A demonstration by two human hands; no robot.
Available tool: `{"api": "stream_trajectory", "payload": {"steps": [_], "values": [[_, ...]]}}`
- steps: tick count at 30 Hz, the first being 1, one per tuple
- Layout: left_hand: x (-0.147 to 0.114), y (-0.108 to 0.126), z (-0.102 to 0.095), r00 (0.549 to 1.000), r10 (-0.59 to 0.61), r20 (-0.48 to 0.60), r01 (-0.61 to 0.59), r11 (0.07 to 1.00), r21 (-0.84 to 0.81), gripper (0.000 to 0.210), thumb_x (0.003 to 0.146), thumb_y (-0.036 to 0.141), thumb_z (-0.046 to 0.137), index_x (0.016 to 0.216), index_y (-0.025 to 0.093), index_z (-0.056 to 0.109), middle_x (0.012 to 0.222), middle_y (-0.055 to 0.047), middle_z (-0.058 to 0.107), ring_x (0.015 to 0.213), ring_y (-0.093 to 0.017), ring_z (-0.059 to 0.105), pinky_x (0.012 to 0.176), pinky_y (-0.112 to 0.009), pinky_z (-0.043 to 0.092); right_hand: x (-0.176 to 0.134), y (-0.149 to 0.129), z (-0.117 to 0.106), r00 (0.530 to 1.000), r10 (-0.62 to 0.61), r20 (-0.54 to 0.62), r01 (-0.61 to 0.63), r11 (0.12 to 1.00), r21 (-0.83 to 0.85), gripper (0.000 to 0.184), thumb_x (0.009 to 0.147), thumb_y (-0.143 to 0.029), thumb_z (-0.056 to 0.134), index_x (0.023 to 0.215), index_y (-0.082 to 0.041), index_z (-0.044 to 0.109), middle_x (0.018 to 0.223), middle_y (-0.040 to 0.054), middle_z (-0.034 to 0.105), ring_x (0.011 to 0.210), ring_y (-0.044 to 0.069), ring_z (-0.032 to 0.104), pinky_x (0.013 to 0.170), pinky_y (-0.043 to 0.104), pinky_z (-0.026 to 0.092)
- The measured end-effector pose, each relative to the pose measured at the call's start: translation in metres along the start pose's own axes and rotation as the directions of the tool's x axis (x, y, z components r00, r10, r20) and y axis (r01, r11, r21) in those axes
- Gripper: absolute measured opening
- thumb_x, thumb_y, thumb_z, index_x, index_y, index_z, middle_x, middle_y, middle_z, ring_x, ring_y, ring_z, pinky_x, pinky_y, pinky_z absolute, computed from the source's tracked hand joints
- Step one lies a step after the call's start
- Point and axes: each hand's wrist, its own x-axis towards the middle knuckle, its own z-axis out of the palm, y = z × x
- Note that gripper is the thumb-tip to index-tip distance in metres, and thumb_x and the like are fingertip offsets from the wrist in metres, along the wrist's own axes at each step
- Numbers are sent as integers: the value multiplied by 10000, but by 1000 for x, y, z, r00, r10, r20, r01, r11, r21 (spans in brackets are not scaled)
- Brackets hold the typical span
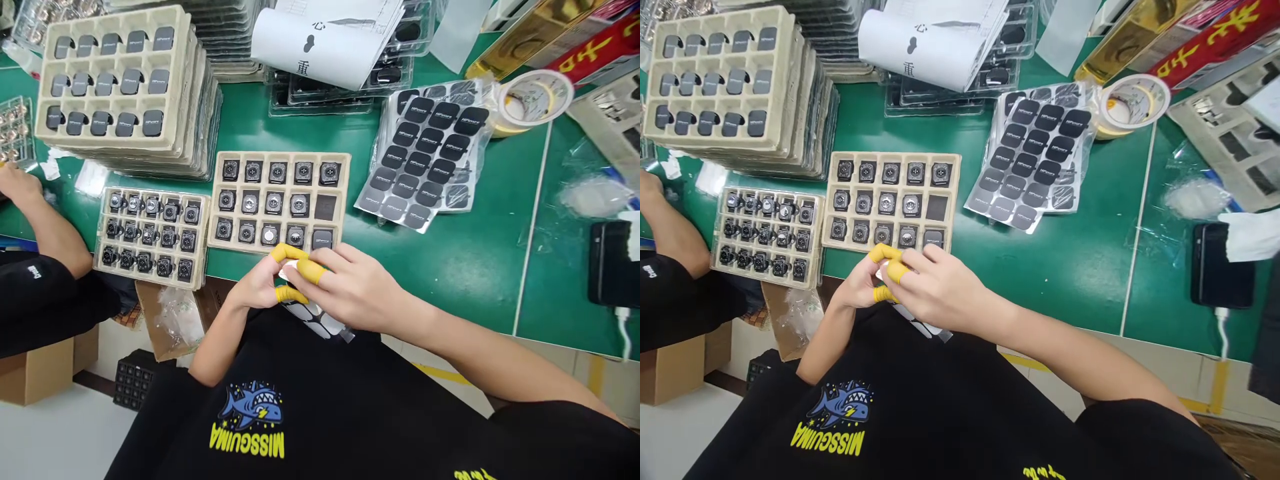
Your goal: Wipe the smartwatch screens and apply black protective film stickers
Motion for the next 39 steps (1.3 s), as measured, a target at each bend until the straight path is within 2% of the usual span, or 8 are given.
{"api": "stream_trajectory", "payload": {"steps": [4, 8, 15, 23, 29, 32, 35, 39], "values": [[-2, -6, 4, 998, -22, -66, 21, 1000, -13, 806, 703, 564, 1073, 1310, 240, 654, 1211, -72, 762, 1101, -256, 768, 974, -357, 616, 0, 7, -1, 1000, -6, 16, 7, 998, -64, 236, 1064, -53, 628, 1188, -120, 818, 842, 76, 704, 861, 234, 581, 683, 399, 356], [-12, -8, 1, 985, -109, -136, 101, 993, -68, 765, 762, 519, 1051, 1340, 242, 633, 1022, -14, 761, 888, -182, 751, 867, -307, 590, -20, 13, -12, 992, 63, 106, -48, 990, -133, 293, 1044, 3, 566, 1108, -131, 819, 782, 68, 658, 818, 236, 543, 672, 395, 360], [-9, -2, -3, 989, -95, -111, 86, 993, -83, 808, 714, 510, 1080, 1338, 244, 641, 1033, -24, 762, 893, -186, 742, 853, -312, 593, -27, 3, -22, 984, 171, -49, -172, 985, -25, 288, 1072, -38, 580, 1269, -131, 769, 901, 73, 719, 826, 223, 574, 698, 370, 411], [1, 1, 0, 997, 69, -23, -70, 994, -82, 707, 787, 436, 1049, 1342, 227, 664, 1114, -52, 793, 903, -172, 761, 763, -240, 554, 5, -3, 3, 994, 80, -77, -79, 997, 8, 230, 1145, -153, 582, 1168, -126, 809, 843, 54, 676, 830, 215, 516, 711, 365, 360], [-9, 2, -6, 967, 165, -196, -177, 983, -44, 634, 805, 435, 1037, 1285, 229, 677, 940, -1, 786, 754, -150, 749, 705, -245, 564, -35, 20, 1, 970, 239, 46, -238, 971, -27, 394, 1094, -46, 448, 1175, -160, 817, 917, 85, 728, 832, 225, 570, 707, 356, 391], [-14, 14, -10, 921, 312, -234, -316, 949, 21, 580, 828, 393, 1024, 1288, 241, 704, 966, -33, 816, 764, -157, 757, 712, -258, 577, -93, 30, -5, 820, 561, 115, -560, 827, -41, 394, 1076, -117, 504, 1271, -243, 822, 1085, 94, 772, 911, 239, 663, 732, 342, 451], [-13, 28, -7, 892, 398, -214, -395, 917, 58, 539, 859, 361, 997, 1309, 254, 720, 979, -47, 831, 724, -139, 736, 679, -240, 563, -153, 35, -15, 517, 856, 17, -846, 514, -145, 358, 1038, -208, 566, 1304, -230, 804, 1120, 130, 768, 912, 280, 689, 719, 369, 449], [-6, 35, 2, 885, 444, -141, -435, 896, 95, 565, 880, 372, 979, 1361, 261, 706, 995, -54, 822, 751, -147, 760, 651, -219, 573, -199, 44, -26, 183, 971, -152, -970, 153, -191, 238, 1013, -242, 606, 1175, -168, 763, 991, 146, 716, 853, 279, 629, 730, 391, 395]]}}
